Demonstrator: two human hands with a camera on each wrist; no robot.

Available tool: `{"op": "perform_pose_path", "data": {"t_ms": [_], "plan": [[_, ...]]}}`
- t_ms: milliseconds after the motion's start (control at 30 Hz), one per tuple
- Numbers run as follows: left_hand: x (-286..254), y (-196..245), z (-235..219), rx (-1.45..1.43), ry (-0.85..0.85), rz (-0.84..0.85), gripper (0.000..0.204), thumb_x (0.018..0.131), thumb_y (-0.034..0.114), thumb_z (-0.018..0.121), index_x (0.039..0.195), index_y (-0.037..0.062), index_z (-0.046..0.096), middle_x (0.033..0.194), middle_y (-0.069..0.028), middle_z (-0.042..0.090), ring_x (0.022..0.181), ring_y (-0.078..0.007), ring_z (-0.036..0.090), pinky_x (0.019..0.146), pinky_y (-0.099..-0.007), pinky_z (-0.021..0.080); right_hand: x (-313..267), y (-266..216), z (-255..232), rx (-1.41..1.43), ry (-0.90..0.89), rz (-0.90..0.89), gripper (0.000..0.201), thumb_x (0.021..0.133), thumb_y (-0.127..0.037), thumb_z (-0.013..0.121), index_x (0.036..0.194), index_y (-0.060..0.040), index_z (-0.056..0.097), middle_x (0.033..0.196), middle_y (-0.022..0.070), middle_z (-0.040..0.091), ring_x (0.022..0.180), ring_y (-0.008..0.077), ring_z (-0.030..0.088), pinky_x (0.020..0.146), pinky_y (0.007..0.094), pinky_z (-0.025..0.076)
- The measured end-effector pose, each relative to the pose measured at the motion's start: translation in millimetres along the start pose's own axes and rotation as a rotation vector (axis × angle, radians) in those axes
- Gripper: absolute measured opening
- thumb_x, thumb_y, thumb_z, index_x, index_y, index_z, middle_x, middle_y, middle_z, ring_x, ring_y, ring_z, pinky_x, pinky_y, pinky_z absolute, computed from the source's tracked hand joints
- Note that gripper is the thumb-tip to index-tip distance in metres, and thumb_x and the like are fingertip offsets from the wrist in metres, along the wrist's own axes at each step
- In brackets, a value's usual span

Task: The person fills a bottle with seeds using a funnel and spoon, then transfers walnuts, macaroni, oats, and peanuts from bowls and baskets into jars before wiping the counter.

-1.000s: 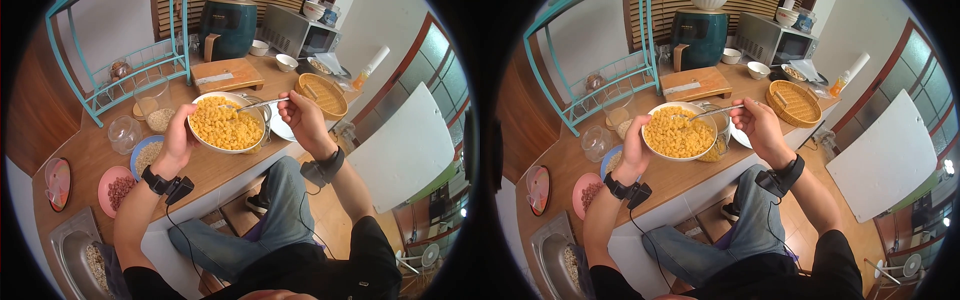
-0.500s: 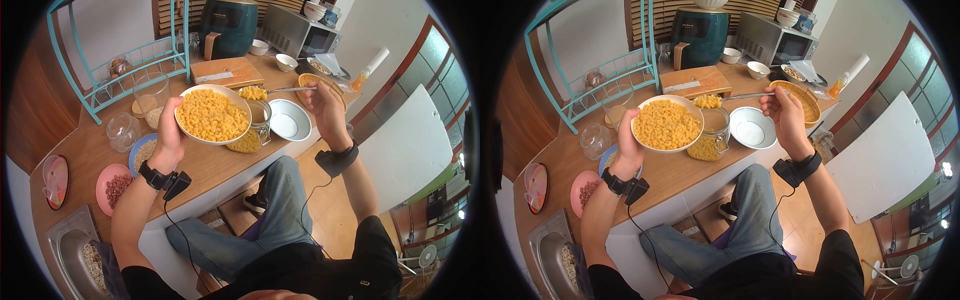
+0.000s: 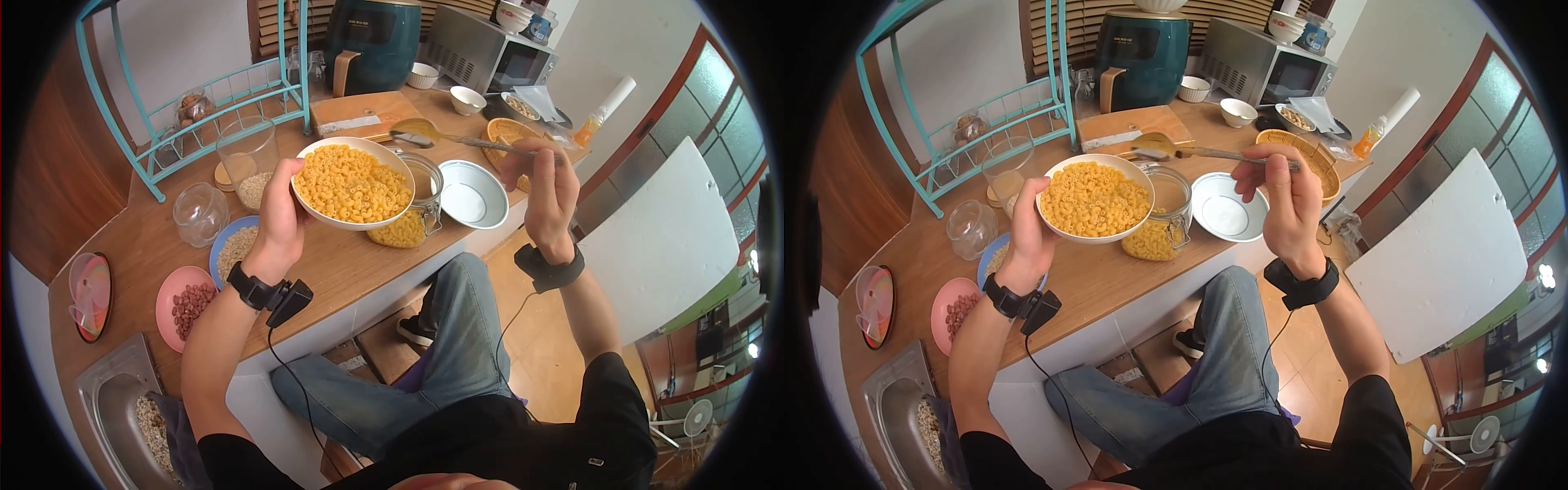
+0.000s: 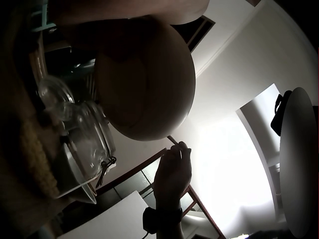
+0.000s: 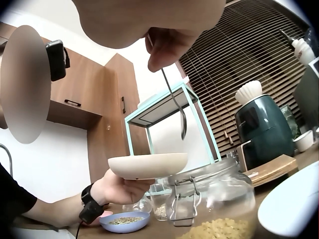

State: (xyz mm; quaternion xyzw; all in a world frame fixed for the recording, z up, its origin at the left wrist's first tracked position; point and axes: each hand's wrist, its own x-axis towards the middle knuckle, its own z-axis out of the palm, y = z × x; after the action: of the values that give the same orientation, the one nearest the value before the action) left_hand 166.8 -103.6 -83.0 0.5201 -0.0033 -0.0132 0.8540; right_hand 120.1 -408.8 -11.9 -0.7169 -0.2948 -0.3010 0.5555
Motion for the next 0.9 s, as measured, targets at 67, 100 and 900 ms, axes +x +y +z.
{"op": "perform_pose_path", "data": {"t_ms": [67,100,900], "plan": [[-1.2,-1.0,1.5,0.007,-0.012,-0.007,0.035,0.092,0.042,0.047,0.096,0.0105,0.061,0.078,0.0039,0.061,0.061,-0.0027,0.051,0.050,-0.0207,0.034,2.5,-5.5,6.1,-0.029,-0.109,0.017,0.032,0.106,-0.020,0.038,0.108,0.0047,0.058,0.084,0.0112,0.066,0.071,0.0138,0.062,0.065,0.0266,0.051],[-3.6,-0.5,5.2,0.004,0.003,-0.005,0.035,0.092,0.042,0.047,0.096,0.0103,0.061,0.077,0.0038,0.061,0.061,-0.0028,0.051,0.050,-0.0206,0.034,3.1,-6.7,7.6,-0.044,-0.165,0.024,0.032,0.106,-0.020,0.038,0.108,0.0047,0.058,0.083,0.0113,0.066,0.070,0.0138,0.062,0.065,0.0267,0.051],[-8.6,2.9,6.6,0.016,-0.071,-0.084,0.033,0.092,0.042,0.048,0.093,0.0121,0.061,0.072,0.0045,0.059,0.057,-0.0028,0.050,0.048,-0.0201,0.033,7.1,28.6,23.9,0.565,0.068,0.792,0.028,0.104,-0.021,0.040,0.104,0.0008,0.058,0.084,0.0057,0.063,0.073,0.0120,0.058,0.068,0.0257,0.048]]}}
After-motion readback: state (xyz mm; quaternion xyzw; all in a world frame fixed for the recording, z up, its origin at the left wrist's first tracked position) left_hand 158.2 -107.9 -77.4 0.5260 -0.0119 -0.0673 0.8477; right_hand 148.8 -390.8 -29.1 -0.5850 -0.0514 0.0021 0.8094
